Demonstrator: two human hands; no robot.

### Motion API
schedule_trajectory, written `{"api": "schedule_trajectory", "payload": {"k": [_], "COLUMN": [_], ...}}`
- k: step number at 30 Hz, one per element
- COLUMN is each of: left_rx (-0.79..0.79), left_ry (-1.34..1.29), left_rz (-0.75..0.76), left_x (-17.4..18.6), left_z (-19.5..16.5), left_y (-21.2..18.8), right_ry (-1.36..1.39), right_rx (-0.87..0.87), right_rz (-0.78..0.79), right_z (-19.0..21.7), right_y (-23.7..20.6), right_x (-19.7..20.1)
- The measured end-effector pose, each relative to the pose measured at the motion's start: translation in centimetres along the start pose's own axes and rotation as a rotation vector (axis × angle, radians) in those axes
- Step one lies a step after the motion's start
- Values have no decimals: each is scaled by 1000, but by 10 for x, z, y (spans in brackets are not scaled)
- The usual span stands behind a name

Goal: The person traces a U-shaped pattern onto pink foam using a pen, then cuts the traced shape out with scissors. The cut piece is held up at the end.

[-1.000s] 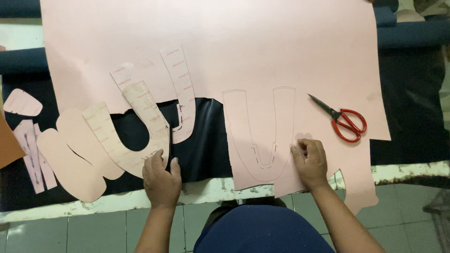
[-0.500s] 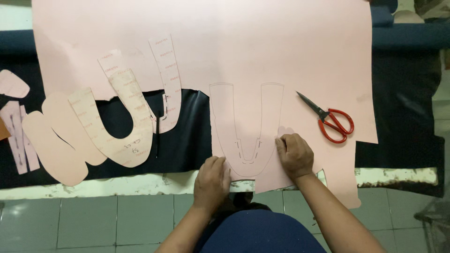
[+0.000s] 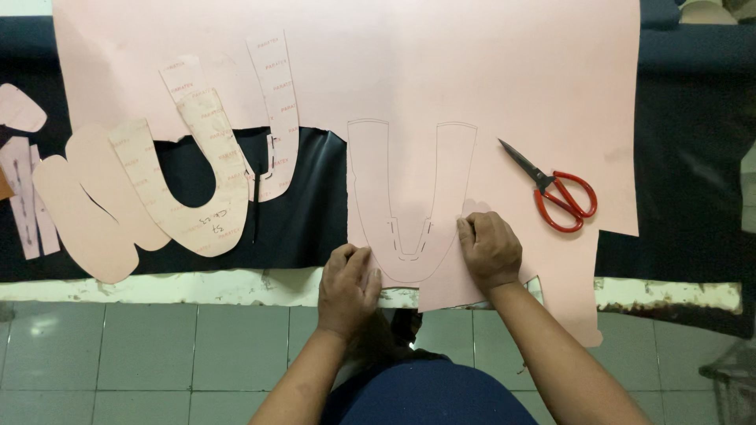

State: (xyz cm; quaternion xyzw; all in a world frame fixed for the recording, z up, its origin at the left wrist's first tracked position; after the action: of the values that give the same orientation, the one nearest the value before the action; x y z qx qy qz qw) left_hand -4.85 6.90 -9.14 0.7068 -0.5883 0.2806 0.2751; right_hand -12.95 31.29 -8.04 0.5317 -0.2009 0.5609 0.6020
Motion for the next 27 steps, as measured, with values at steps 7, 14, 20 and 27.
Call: {"api": "schedule_trajectory", "payload": {"k": [7, 14, 20, 27], "left_rx": [-22, 377, 1040, 780], "left_ry": [32, -502, -1200, -790], "left_rz": [61, 256, 350, 237], "left_x": [3, 4, -14, 3], "left_z": [-4, 10, 13, 11], "left_y": [4, 10, -2, 1], "right_ry": [15, 24, 74, -18], "right_rx": [7, -5, -136, -291], "right_rz": [-18, -29, 92, 2], "right_z": [3, 7, -4, -87], "right_y": [2, 6, 6, 27], "right_x": [3, 8, 4, 49]}}
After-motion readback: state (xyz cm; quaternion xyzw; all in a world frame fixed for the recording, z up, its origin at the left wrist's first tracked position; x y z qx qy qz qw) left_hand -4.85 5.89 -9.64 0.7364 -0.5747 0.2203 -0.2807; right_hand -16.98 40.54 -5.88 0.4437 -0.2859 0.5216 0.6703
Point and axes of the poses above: each hand's wrist, its own y-axis towards the middle knuckle, its own x-axis out of the back of the hand, z = x × y, the point moved 6 cm from there along y, towards the middle knuckle, and after that the axes turned 3 degrees about x, right-handed, at the moved point
